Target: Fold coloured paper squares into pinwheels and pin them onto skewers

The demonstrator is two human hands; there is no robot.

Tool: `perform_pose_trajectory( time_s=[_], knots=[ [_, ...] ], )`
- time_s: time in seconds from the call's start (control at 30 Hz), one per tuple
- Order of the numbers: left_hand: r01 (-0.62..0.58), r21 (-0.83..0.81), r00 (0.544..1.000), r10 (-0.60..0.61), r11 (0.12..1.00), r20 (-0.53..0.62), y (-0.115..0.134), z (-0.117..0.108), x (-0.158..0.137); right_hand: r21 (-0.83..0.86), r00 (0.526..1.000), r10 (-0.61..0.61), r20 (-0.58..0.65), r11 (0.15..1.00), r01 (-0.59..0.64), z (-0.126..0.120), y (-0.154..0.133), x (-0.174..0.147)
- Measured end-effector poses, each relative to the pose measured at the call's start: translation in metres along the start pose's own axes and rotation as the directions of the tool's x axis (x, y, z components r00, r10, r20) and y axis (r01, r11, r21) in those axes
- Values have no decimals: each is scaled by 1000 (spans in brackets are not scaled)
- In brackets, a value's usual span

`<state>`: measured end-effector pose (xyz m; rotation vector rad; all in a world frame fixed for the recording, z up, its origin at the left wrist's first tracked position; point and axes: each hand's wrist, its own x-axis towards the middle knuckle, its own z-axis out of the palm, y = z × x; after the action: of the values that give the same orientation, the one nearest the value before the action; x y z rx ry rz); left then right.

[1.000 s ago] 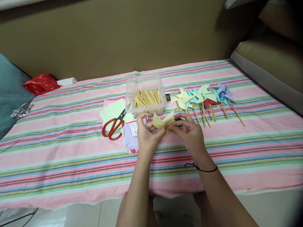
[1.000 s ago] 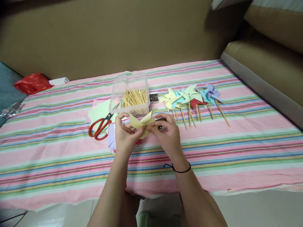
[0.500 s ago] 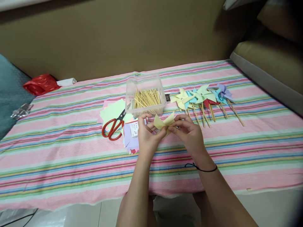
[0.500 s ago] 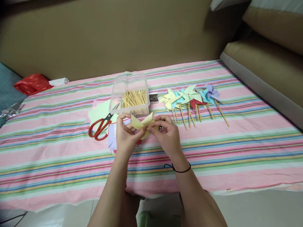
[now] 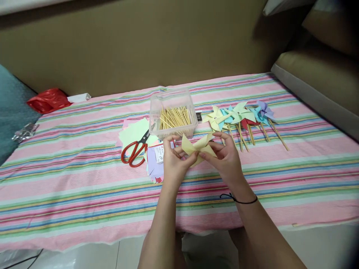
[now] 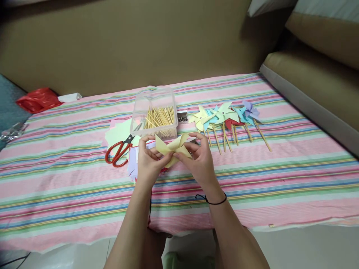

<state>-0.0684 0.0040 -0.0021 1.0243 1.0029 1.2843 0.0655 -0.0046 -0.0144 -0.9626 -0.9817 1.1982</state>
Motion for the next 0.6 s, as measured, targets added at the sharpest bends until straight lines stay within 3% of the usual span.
perform_pose_trajectory(
  time_s=[0.27,0.6],
  knots=[
    [-23,66,999,25,998,-24,0,-1,1,-1,999,-8,-33,1000,8,2,-3,-3],
    [-38,15,999,39,999,-23,0,1,1,-13,999,-18,-38,1000,18,2,-4,-3]
  ],
)
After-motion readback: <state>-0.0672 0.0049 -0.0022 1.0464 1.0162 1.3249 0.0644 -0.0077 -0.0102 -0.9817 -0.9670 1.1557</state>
